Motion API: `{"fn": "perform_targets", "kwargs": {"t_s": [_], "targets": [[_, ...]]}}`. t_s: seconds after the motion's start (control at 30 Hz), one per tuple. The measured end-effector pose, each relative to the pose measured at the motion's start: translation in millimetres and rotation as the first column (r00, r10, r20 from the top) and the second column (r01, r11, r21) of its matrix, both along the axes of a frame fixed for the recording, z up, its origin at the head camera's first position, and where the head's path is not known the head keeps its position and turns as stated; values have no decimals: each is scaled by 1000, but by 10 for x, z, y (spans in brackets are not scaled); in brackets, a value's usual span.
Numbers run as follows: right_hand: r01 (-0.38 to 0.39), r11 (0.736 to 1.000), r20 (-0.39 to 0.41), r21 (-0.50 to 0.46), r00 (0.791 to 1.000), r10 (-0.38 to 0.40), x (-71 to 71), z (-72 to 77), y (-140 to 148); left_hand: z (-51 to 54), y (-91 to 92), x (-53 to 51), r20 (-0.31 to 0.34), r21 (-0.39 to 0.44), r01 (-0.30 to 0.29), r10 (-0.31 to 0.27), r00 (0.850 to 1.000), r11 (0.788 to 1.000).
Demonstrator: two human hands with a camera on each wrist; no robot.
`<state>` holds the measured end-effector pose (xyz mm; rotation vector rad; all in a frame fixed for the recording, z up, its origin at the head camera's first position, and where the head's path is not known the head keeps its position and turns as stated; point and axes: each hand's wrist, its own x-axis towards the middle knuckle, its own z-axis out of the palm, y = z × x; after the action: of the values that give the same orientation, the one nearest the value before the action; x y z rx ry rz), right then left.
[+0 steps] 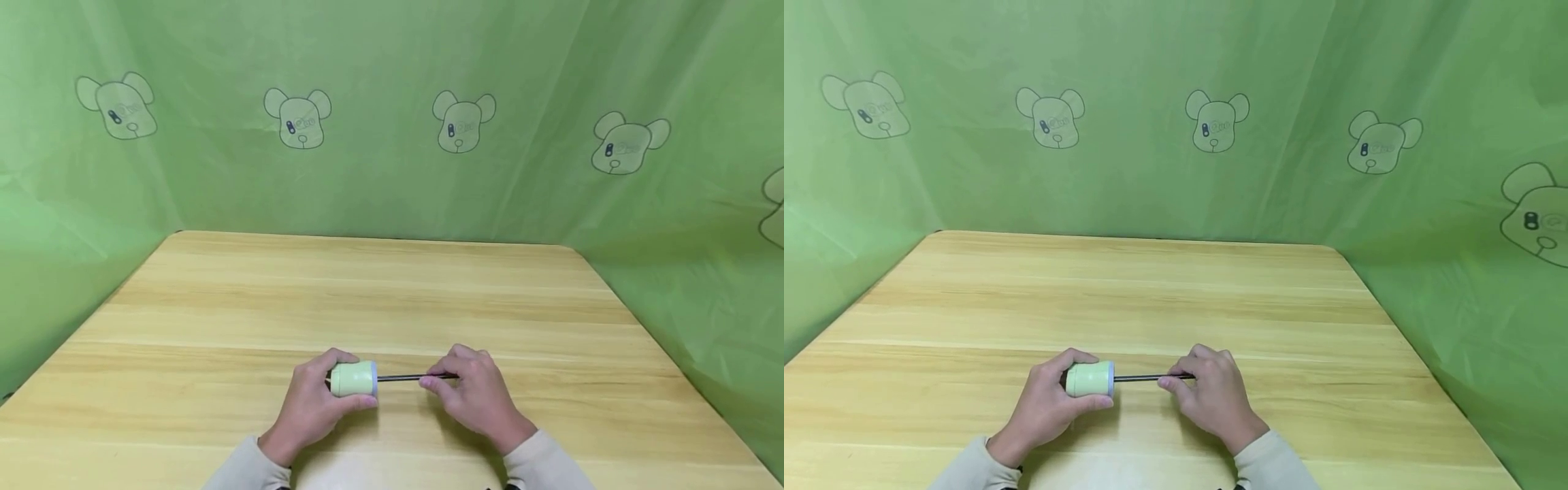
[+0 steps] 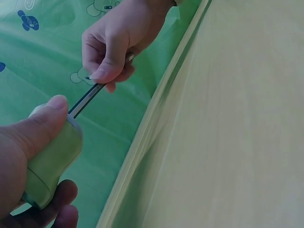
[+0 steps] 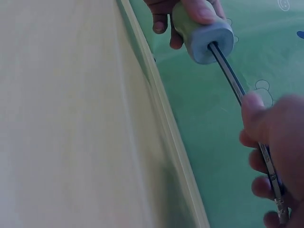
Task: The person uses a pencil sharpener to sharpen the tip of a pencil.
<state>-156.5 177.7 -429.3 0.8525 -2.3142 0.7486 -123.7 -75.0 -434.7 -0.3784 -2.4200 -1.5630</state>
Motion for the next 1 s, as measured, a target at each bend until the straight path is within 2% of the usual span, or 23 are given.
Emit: {"fn": "perform_targets", "kwargs": {"t_s": [0.17, 0.33, 0.43, 0.57, 0.67, 0.83, 1.0], "targets": [[5, 998, -11, -67, 1000, -6, -20, 5, -44, -2, 4, -17, -23, -7, -21, 21, 1000, 1000], [9, 993, -18, -120, 1000, -11, -21, -7, -59, 0, 1, -20, -16, 2, -20, 20, 1000, 1000], [4, 991, -66, -132, 998, -13, -22, -19, -58, -2, 1, -13, -7, 2, -14, 14, 1000, 1000], [-44, 986, -149, -159, 989, 20, -40, -18, -68, -6, 3, -3, 7, 10, -8, 8, 1000, 1000], [-61, 985, -179, -160, 983, 32, -43, -12, -78, -6, 2, 0, 22, 18, -8, 7, 1000, 1000], [-26, 992, -152, -122, 988, 7, -18, -11, -83, -6, 3, 0, 28, 22, -5, 5, 1000, 1000], [43, 998, -31, -53, 999, -45, 15, -19, -76, -16, 5, -2, -8, 2, -4, 4, 1000, 1000]]}}
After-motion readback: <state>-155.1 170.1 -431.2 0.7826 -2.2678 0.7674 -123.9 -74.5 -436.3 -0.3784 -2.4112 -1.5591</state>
